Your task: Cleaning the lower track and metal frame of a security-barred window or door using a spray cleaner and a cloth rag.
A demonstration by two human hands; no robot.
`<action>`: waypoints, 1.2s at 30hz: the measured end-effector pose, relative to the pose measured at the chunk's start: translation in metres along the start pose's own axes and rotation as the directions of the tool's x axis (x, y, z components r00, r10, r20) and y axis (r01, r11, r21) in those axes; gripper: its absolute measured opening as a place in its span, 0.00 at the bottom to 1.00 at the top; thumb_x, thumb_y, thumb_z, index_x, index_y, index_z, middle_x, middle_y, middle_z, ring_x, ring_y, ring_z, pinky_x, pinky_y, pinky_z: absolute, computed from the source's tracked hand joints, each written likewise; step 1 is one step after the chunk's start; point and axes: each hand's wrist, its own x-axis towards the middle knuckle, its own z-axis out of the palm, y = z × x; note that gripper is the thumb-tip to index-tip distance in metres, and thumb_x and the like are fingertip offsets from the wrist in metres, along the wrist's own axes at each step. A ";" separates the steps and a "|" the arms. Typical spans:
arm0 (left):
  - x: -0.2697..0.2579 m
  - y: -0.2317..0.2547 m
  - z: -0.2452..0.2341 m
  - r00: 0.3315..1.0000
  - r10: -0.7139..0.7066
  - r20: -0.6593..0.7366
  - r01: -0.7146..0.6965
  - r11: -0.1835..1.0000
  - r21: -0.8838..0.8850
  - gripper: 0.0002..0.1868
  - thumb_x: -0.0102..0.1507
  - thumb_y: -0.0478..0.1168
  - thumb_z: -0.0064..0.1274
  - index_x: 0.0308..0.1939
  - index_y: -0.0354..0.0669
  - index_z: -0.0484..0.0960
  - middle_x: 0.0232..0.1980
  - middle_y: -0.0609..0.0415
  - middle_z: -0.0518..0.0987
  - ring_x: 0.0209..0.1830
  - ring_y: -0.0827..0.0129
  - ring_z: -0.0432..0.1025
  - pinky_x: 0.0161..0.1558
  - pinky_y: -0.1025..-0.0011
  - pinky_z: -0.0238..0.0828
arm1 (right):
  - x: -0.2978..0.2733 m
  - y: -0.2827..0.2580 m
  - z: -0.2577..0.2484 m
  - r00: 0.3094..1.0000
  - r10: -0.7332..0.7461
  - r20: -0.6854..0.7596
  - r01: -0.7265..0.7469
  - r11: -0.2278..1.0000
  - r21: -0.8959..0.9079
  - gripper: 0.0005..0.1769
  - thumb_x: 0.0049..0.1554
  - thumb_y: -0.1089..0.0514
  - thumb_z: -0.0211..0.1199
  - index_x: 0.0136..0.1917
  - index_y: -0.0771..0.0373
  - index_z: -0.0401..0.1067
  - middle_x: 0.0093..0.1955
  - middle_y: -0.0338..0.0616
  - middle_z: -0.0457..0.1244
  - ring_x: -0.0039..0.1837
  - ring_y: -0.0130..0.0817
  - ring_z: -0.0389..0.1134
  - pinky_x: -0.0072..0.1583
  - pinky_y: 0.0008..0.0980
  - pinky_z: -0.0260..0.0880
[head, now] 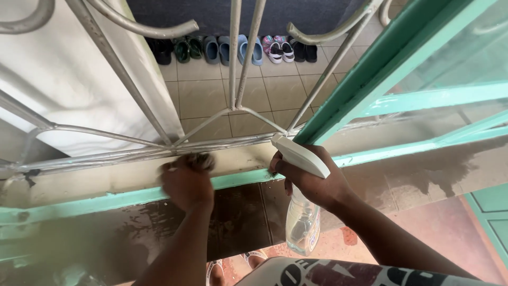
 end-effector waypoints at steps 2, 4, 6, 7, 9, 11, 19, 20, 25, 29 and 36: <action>0.006 0.008 -0.009 0.983 -0.117 0.142 0.086 0.974 0.212 0.19 0.59 0.53 0.54 0.47 0.45 0.84 0.54 0.41 0.76 0.54 0.46 0.67 0.51 0.51 0.64 | 0.001 0.000 0.001 1.000 -0.009 0.014 0.009 1.000 0.008 0.09 0.57 0.62 0.62 0.49 0.70 0.74 0.42 0.44 0.71 0.33 0.32 0.70 0.36 0.31 0.72; 0.004 0.016 0.003 0.932 -0.249 0.264 0.124 0.902 0.413 0.22 0.58 0.55 0.55 0.47 0.42 0.81 0.55 0.44 0.74 0.58 0.47 0.64 0.55 0.54 0.62 | 0.001 -0.001 -0.001 1.000 -0.012 0.012 0.012 1.000 0.011 0.09 0.57 0.62 0.62 0.49 0.70 0.74 0.43 0.44 0.71 0.34 0.32 0.70 0.36 0.31 0.73; -0.007 0.024 0.035 0.986 -0.066 0.155 0.005 0.932 0.362 0.20 0.58 0.50 0.54 0.47 0.41 0.82 0.52 0.43 0.75 0.54 0.49 0.65 0.53 0.54 0.61 | -0.001 -0.002 -0.005 1.000 0.018 0.000 -0.018 0.998 0.054 0.11 0.56 0.63 0.62 0.52 0.68 0.73 0.42 0.43 0.71 0.33 0.31 0.70 0.36 0.32 0.73; -0.014 0.034 0.049 0.985 -0.057 0.161 -0.004 0.935 0.354 0.20 0.58 0.50 0.54 0.47 0.41 0.82 0.52 0.43 0.75 0.54 0.49 0.65 0.53 0.54 0.61 | -0.003 -0.002 -0.006 1.000 0.020 -0.013 -0.019 0.998 0.053 0.11 0.56 0.63 0.62 0.52 0.68 0.73 0.42 0.43 0.71 0.33 0.31 0.70 0.36 0.32 0.73; -0.028 0.054 0.075 0.962 -0.049 0.268 -0.003 0.982 0.189 0.10 0.66 0.44 0.50 0.46 0.44 0.82 0.54 0.46 0.75 0.58 0.49 0.65 0.58 0.52 0.61 | -0.006 -0.004 -0.009 1.000 0.027 0.011 -0.027 0.998 0.055 0.14 0.55 0.63 0.62 0.56 0.64 0.74 0.42 0.41 0.72 0.32 0.30 0.69 0.35 0.31 0.72; -0.041 0.081 0.066 0.958 -0.013 0.286 -0.034 0.987 0.157 0.10 0.64 0.43 0.51 0.47 0.46 0.81 0.54 0.45 0.74 0.57 0.48 0.64 0.56 0.52 0.61 | -0.009 0.002 -0.013 0.999 0.014 0.034 -0.015 0.999 0.032 0.12 0.56 0.63 0.63 0.53 0.68 0.76 0.41 0.43 0.71 0.34 0.30 0.70 0.36 0.30 0.73; -0.055 0.083 0.071 0.917 0.204 0.342 -0.237 0.970 0.056 0.20 0.55 0.39 0.56 0.52 0.54 0.81 0.58 0.51 0.73 0.57 0.50 0.63 0.52 0.51 0.62 | -0.010 0.013 -0.022 0.994 -0.002 0.106 -0.002 0.999 0.041 0.10 0.55 0.63 0.63 0.49 0.70 0.77 0.39 0.42 0.70 0.34 0.28 0.69 0.36 0.30 0.72; -0.054 0.083 0.075 0.860 0.314 0.403 -0.362 0.931 0.048 0.20 0.55 0.39 0.56 0.52 0.55 0.81 0.58 0.54 0.74 0.58 0.50 0.64 0.52 0.53 0.64 | -0.009 0.013 -0.022 0.994 0.016 0.107 -0.018 1.000 0.010 0.10 0.55 0.63 0.63 0.49 0.69 0.77 0.38 0.43 0.69 0.33 0.29 0.69 0.36 0.30 0.72; -0.055 0.085 0.076 0.760 0.513 0.399 -0.498 0.854 -0.149 0.18 0.57 0.40 0.56 0.52 0.56 0.83 0.59 0.60 0.76 0.54 0.51 0.68 0.46 0.52 0.70 | -0.006 0.013 -0.023 0.989 -0.010 0.147 0.011 1.000 -0.005 0.12 0.54 0.61 0.63 0.50 0.69 0.77 0.36 0.42 0.70 0.33 0.28 0.70 0.37 0.30 0.73; -0.049 0.100 0.042 0.688 0.343 0.640 -0.452 0.892 0.007 0.23 0.58 0.56 0.62 0.49 0.48 0.82 0.53 0.50 0.75 0.54 0.52 0.71 0.49 0.55 0.73 | -0.004 0.010 -0.022 0.981 -0.034 0.192 0.041 0.999 -0.031 0.12 0.54 0.59 0.65 0.50 0.67 0.76 0.32 0.44 0.68 0.31 0.30 0.70 0.36 0.29 0.71; -0.027 0.074 -0.007 0.865 -0.237 0.441 0.180 0.969 0.169 0.29 0.60 0.66 0.54 0.44 0.44 0.86 0.53 0.41 0.76 0.51 0.45 0.75 0.49 0.49 0.74 | -0.003 0.025 -0.033 0.909 -0.133 0.394 0.101 0.990 0.101 0.10 0.58 0.57 0.63 0.45 0.68 0.75 0.33 0.41 0.65 0.32 0.27 0.67 0.36 0.31 0.70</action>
